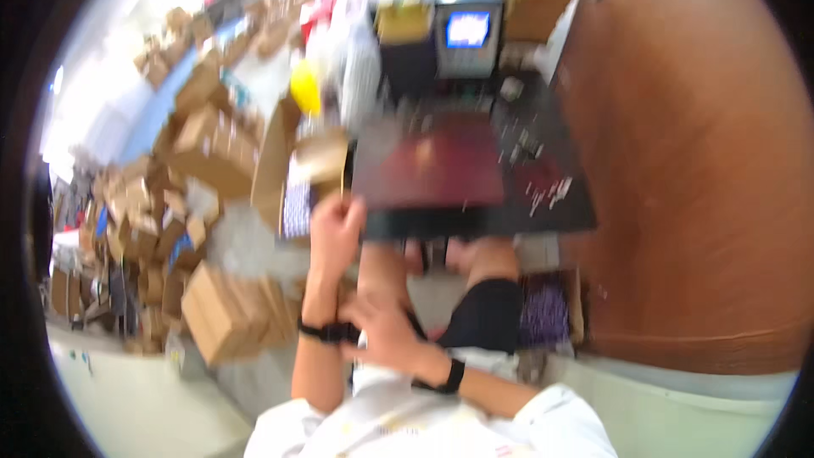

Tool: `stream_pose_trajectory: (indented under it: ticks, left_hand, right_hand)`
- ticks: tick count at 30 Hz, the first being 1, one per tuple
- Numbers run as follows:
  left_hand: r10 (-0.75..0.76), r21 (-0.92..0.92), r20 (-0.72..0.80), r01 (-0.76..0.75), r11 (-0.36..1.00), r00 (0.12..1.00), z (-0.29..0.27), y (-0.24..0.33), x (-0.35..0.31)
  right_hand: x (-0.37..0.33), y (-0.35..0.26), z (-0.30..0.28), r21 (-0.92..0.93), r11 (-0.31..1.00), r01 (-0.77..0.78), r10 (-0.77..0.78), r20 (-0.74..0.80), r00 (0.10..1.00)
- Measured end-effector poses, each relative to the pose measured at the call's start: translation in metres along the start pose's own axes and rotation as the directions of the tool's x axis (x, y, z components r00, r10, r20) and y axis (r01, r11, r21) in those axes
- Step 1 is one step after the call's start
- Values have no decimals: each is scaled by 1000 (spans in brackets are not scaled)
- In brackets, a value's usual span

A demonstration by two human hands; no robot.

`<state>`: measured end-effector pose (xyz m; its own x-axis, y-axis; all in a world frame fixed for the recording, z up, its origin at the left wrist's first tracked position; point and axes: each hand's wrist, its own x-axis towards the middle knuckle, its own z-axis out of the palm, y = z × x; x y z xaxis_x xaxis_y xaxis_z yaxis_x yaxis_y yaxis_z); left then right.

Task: Using a spot-welding or fusing machine to join wires to electronic components on a production line.

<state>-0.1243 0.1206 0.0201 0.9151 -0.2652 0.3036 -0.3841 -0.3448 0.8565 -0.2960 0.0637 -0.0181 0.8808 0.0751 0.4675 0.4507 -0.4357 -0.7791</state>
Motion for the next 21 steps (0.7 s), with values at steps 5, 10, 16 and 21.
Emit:
stream_pose_trajectory:
  ticks: [5,10,16,21]
  left_hand:
    - [50,-112,-41,-55,992,998,16,33,41]
    - [-95,-145,96,108,984,991,12,31,50]
    - [-55,-440,64,78,895,996,18,28,37]
    - [-18,-341,4,19,940,1000,16,26,44]
  right_hand:
    - [28,9,-30,-98,994,46,-55,-93,994]
    - [41,34,-21,42,995,91,-86,-120,989]
    - [39,29,-18,-59,979,194,-201,-162,966]
    - [36,35,-13,7,990,141,-139,-137,981]
